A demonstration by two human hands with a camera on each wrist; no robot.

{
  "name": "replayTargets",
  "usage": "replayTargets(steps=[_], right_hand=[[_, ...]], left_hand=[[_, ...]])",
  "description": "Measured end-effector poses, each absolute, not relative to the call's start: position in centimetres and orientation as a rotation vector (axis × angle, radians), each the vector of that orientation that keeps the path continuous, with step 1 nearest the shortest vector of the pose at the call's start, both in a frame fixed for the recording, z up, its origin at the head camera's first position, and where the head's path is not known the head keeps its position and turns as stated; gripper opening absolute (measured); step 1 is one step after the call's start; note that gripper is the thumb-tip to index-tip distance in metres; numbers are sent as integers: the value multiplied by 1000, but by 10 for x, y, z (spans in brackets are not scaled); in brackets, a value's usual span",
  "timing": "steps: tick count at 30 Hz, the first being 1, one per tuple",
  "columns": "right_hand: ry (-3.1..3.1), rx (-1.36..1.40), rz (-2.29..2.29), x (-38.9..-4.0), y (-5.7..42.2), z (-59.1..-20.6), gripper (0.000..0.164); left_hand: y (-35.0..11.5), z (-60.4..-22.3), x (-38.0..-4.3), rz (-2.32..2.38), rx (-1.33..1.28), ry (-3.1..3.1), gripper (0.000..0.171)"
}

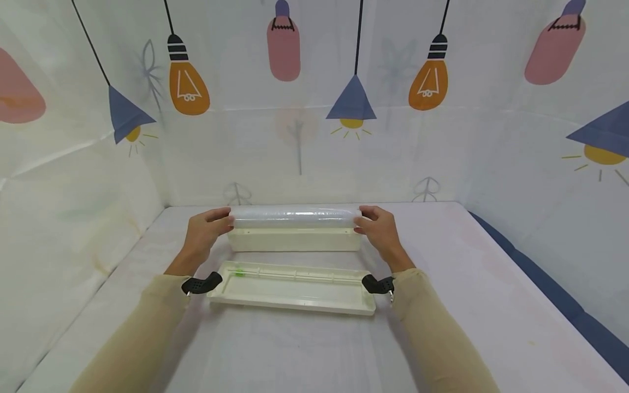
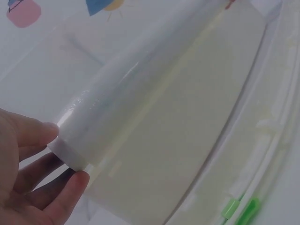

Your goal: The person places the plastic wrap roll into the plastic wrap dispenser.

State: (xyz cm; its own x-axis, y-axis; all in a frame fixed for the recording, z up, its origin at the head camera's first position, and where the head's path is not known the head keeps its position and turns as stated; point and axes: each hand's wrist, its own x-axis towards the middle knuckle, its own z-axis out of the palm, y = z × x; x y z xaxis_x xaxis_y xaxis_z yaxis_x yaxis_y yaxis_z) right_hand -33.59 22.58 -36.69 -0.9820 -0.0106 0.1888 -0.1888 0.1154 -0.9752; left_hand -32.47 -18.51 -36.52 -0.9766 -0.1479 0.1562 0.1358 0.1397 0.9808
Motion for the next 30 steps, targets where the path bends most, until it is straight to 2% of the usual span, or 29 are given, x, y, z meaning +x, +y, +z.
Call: replayTargets(steps=[14, 24, 30], right_hand=[[-2274, 172, 1984, -337, 224, -366, 47], [-2341, 179, 1940, -335, 224, -363, 50], [-2355, 182, 1952, -335, 225, -363, 51]], left_hand=[[-184, -366, -326, -1793, 42, -2305, 40], [-183, -362, -328, -1712, 33, -2314, 29], [-185, -356, -328, -1632, 44, -2409, 28]])
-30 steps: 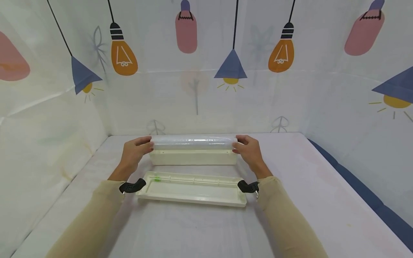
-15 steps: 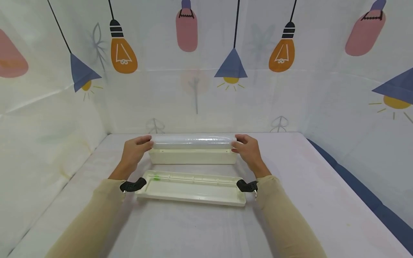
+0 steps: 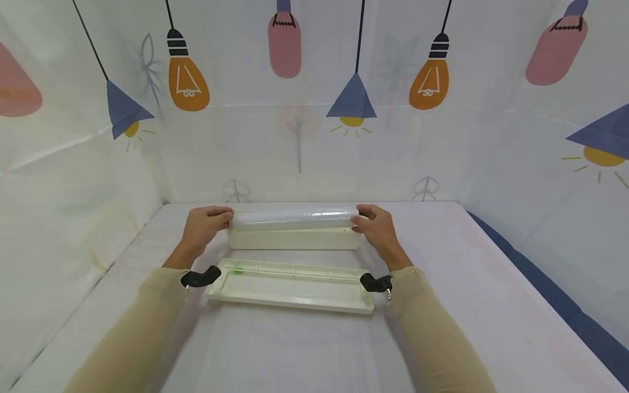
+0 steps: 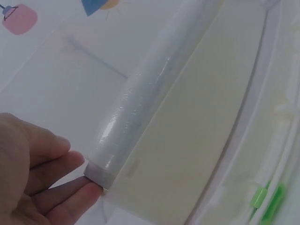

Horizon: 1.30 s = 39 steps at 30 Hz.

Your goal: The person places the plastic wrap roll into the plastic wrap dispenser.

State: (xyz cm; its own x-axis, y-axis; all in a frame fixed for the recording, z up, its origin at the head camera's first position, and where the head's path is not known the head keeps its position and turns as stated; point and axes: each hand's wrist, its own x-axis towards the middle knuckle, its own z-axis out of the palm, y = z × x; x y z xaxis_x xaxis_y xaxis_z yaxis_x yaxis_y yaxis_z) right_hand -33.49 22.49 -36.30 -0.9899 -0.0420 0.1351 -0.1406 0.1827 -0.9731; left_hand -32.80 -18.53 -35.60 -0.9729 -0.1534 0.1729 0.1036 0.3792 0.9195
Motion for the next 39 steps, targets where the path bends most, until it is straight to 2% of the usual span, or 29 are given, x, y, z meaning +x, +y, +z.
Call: replayTargets(steps=[11, 24, 39], right_hand=[[-2375, 181, 1934, -339, 224, -369, 50], [-2395, 213, 1914, -336, 225, -365, 53], [-2430, 211, 1847, -336, 225, -364, 48]], left_hand=[[-179, -354, -330, -1254, 60, -2539, 28], [-181, -359, -328, -1300, 86, -2514, 27], [-176, -362, -333, -1293, 189, -2478, 24]])
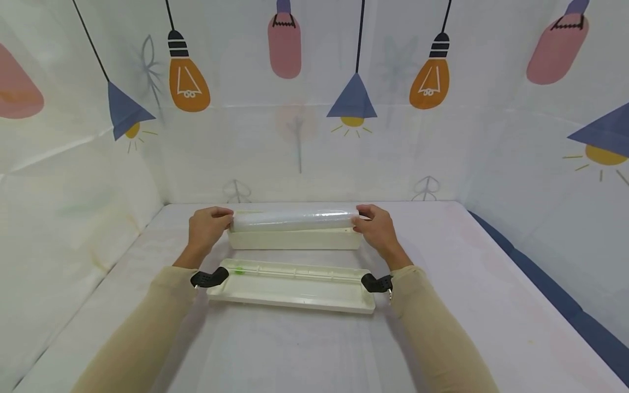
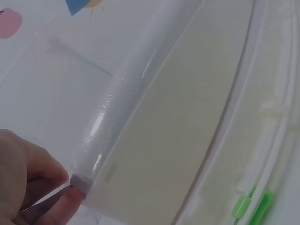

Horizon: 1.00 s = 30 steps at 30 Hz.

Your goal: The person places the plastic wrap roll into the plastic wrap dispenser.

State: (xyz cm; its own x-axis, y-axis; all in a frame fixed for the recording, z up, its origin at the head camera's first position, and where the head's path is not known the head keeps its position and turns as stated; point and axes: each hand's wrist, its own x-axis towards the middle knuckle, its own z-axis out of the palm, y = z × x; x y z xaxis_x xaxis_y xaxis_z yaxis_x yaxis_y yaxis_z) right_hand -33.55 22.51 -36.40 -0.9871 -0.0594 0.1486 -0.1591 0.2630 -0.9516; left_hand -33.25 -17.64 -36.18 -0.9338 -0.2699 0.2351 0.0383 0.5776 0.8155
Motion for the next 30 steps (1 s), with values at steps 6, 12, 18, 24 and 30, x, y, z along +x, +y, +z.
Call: replayTargets(steps=[6, 12, 18, 24, 30], right_hand=[[-2466, 192, 1808, -333, 224, -363, 48], [-2474, 203, 1788, -334, 223, -363, 47], [-2520, 228, 1702, -332, 223, -363, 48], [-2561, 264, 1576, -335, 225, -362, 47], [-2667, 288, 1327, -340, 225, -359, 44]], left_hand=[[-175, -363, -332, -1278, 204, -2461, 24], [-175, -365, -331, -1270, 195, -2416, 23], [-178, -366, -331, -1241, 186, -2417, 24], [-181, -369, -330, -1244, 157, -2532, 26], [-180, -373, -329, -1203, 71, -2643, 30]])
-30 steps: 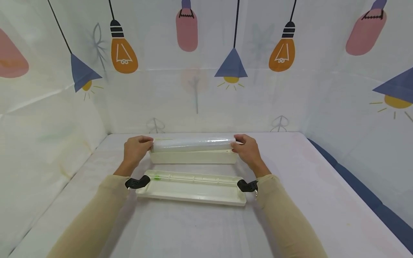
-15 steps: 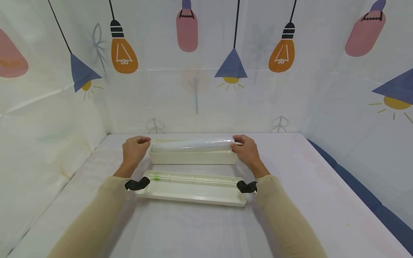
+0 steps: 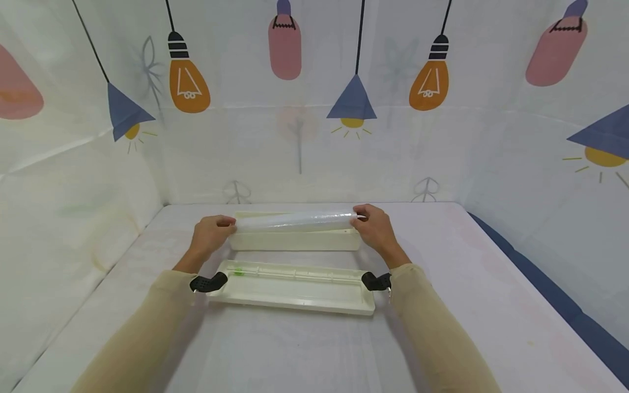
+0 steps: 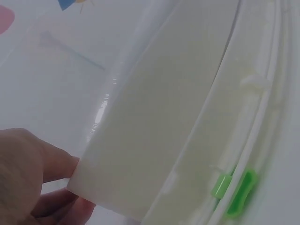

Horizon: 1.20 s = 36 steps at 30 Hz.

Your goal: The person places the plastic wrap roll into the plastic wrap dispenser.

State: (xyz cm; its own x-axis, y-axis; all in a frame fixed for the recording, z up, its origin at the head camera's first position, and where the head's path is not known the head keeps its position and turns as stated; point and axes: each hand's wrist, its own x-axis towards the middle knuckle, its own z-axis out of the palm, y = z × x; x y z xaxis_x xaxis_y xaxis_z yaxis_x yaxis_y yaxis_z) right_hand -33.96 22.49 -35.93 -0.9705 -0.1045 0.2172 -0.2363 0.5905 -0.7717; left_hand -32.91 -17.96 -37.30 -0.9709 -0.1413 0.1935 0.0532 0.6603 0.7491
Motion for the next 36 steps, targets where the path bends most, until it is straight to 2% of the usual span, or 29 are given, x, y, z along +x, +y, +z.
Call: replayTargets(steps=[8, 22, 28, 36], right_hand=[[-2740, 397, 1082, -344, 223, -356, 41], [-2747, 435, 1037, -349, 226, -363, 35], [-2673, 329, 1142, -351, 226, -367, 26], [-2556, 305, 1441, -346, 228, -369, 29]], left_hand=[[-178, -374, -328, -1195, 55, -2681, 30], [-180, -374, -327, -1180, 29, -2699, 30], [-183, -378, -328, -1212, 20, -2676, 30], [-188, -381, -328, -1338, 13, -2648, 30]])
